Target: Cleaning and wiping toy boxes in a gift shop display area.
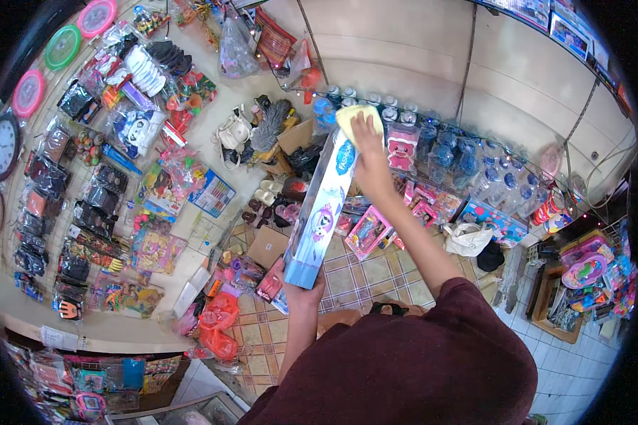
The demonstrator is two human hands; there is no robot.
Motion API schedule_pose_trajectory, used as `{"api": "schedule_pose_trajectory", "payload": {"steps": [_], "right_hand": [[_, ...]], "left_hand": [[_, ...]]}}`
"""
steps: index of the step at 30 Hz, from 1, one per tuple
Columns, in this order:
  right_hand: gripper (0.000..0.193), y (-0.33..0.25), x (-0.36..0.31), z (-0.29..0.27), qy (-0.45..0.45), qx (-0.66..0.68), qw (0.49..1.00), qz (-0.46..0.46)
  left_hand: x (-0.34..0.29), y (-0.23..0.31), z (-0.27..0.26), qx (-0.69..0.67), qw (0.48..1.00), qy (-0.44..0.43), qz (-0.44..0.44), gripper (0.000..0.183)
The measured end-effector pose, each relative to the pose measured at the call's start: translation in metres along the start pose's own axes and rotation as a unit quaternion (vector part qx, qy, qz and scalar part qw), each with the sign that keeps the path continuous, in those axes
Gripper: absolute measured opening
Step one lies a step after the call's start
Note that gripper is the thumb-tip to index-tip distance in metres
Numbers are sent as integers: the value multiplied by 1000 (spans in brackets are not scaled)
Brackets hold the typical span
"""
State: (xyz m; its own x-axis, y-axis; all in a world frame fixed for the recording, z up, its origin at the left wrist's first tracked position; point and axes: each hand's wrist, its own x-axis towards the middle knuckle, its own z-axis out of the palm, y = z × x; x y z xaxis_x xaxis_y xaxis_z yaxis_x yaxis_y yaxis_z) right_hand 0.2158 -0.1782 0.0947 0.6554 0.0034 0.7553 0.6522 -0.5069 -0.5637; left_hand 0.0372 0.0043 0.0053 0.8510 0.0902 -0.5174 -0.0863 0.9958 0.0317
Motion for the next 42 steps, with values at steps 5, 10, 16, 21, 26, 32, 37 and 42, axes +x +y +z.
{"api": "schedule_pose_trajectory", "payload": {"steps": [5, 10, 16, 21, 26, 32, 37, 42], "right_hand": [[72, -40, -79, 19, -88, 81, 991, 57], [71, -103, -138, -1, -280, 200, 939, 4], [56, -98, -129, -44, -397, 430, 808, 68], [62, -15, -88, -84, -232, 472, 720, 452], [63, -1, -26, -98, -95, 388, 843, 359], [61, 6, 47, -74, -91, 210, 965, 127], [68, 20, 66, -20, -147, 34, 982, -116], [71, 16, 30, 5, -290, -25, 949, -122]], "left_hand": [[-4, -16, 23, 102, 989, 28, 108, 46], [15, -4, 30, 141, 974, 13, 179, 53], [23, 13, 45, 200, 942, -59, 264, 53], [8, 6, 40, 247, 862, -81, 436, 71], [-11, 10, 7, 390, 743, -56, 542, 91], [-2, 20, -70, 573, 590, -41, 567, 103], [-14, 5, -37, 594, 433, -228, 638, 88], [-28, 2, -21, 696, 410, -246, 536, 92]]}}
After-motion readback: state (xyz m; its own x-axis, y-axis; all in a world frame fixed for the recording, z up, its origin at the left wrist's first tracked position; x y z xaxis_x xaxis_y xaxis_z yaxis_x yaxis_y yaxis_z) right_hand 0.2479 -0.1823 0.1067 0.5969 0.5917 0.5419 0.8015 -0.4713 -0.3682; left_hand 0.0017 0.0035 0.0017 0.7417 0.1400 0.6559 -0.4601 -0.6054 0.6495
